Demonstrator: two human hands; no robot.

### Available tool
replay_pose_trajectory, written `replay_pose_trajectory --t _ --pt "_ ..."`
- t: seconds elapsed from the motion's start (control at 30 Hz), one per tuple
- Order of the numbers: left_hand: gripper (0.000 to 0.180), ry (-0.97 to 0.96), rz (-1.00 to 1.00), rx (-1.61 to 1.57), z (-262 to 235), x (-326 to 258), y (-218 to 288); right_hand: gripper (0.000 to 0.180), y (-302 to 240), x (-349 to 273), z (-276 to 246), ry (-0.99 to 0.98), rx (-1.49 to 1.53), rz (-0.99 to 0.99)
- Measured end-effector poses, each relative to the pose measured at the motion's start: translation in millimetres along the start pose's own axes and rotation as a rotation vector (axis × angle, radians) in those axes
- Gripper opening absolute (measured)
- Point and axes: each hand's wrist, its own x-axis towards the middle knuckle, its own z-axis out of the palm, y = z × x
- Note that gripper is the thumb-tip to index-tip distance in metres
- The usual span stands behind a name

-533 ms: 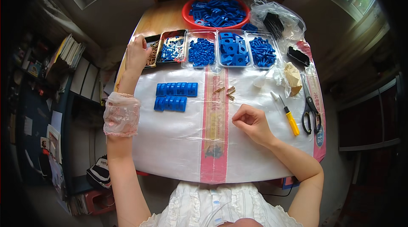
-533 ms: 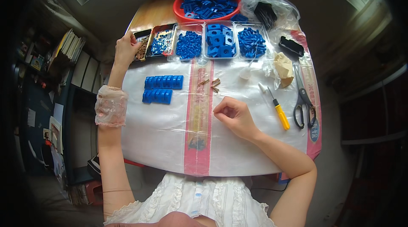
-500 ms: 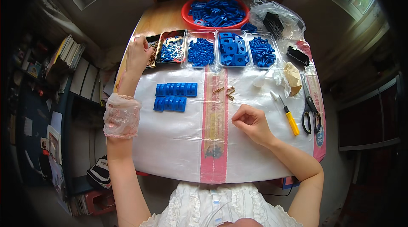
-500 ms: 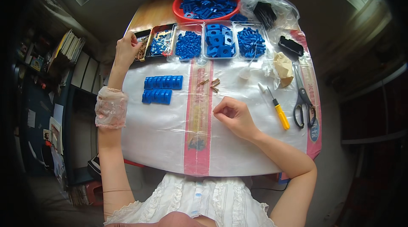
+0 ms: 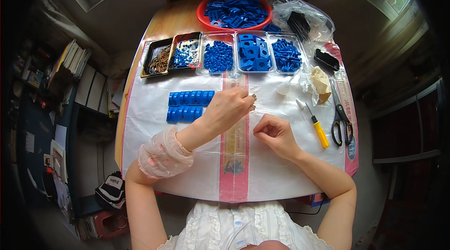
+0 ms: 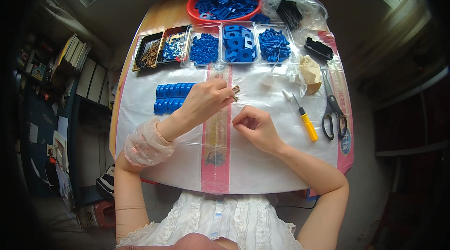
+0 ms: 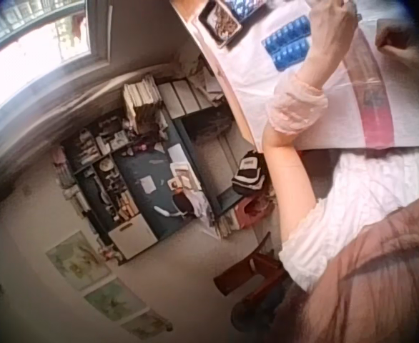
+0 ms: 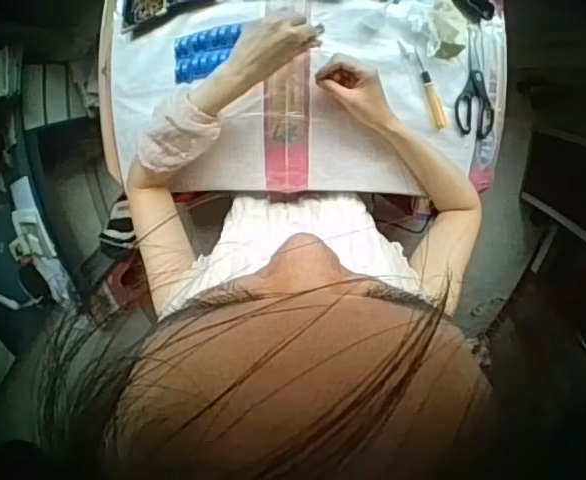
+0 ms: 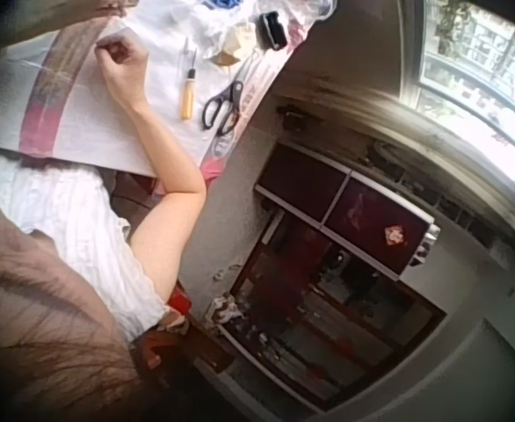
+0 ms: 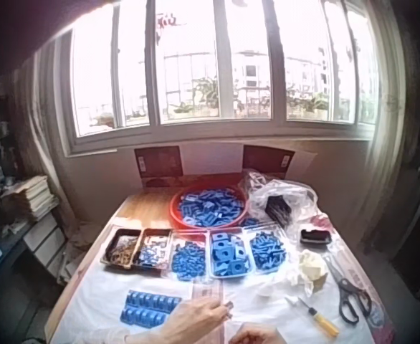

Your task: Assembling blue plastic components and small metal parts into a larger unit.

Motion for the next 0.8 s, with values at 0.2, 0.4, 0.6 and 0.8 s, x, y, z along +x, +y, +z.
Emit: replay_pose_trajectory --t 0.2,0.4,0.6,0.8 --pt "0.011 -0.041 -0.034 0.019 15.6 -1.2 0.8 0.01 -0.7 -0.2 -0.2 -0.006 -0.008 -0.006" --pt "0.014 -0.163 -0.183 0.031 -1.8 -8.0 1.9 0.009 -2.0 -0.2 0.4 -0.002 0.001 -0.001" --pt "0.016 -0.019 -0.319 -0.103 -11.1 -9.3 -13.3 0.008 -3.0 -0.5 0.3 -0.002 -0.008 0.002" --pt "0.018 -0.047 -0.337 -0.232 -8.8 -10.7 -25.1 0.009 -1.0 -0.6 0.1 -0.002 0.001 0.004"
